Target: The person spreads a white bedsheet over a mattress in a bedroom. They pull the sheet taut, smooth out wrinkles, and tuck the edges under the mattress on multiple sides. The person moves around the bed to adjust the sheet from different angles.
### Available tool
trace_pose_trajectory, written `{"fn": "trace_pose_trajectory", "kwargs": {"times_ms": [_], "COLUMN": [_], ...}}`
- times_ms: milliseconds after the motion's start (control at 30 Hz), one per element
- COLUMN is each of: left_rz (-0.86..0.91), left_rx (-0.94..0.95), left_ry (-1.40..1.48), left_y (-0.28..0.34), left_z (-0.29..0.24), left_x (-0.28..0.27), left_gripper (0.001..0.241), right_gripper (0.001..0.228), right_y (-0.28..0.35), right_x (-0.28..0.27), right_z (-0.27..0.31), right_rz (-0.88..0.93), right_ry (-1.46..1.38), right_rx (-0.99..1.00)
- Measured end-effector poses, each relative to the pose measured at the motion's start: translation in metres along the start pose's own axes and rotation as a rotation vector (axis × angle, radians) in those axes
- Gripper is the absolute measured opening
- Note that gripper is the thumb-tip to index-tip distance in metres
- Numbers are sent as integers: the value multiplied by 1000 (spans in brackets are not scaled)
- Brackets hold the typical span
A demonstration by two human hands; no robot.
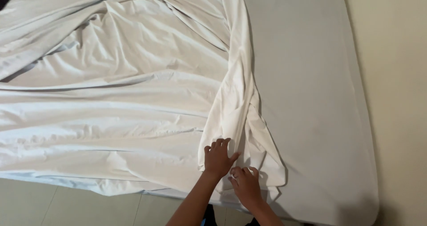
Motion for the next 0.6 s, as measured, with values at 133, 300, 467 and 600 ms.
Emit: {"fn": "trace_pose_trajectory", "kwargs": {"times_ms": [133, 300, 467, 600], "left_rz": [177, 274, 29, -216], "left_rx": [-82, -54, 62, 50], "left_ry": [-70, -164, -141, -33], "left_y": [4, 4, 0, 1], "left_z": [-4, 0, 2, 26], "left_x": [11, 22, -20, -46], "left_gripper": [68, 25, 30, 28], "right_gripper": [13, 8, 19, 27], "right_y": [25, 35, -2, -49], "right_x": [-1, -3, -36, -54], "right_z": [-4, -8, 4, 27], "right_rz": [-8, 59, -27, -126], "right_ry": [8, 7, 51, 107], "right_rx": [-54, -36, 0, -18]}}
Point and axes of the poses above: each hand's wrist, its own y-axis away from the middle knuckle, its own x-axis out of the palm, z = x × y, the point moved 3 cm from there along -y, towards the middle knuckle, and after that the axes turned 7 degrees about -z, right-handed, at the moved point
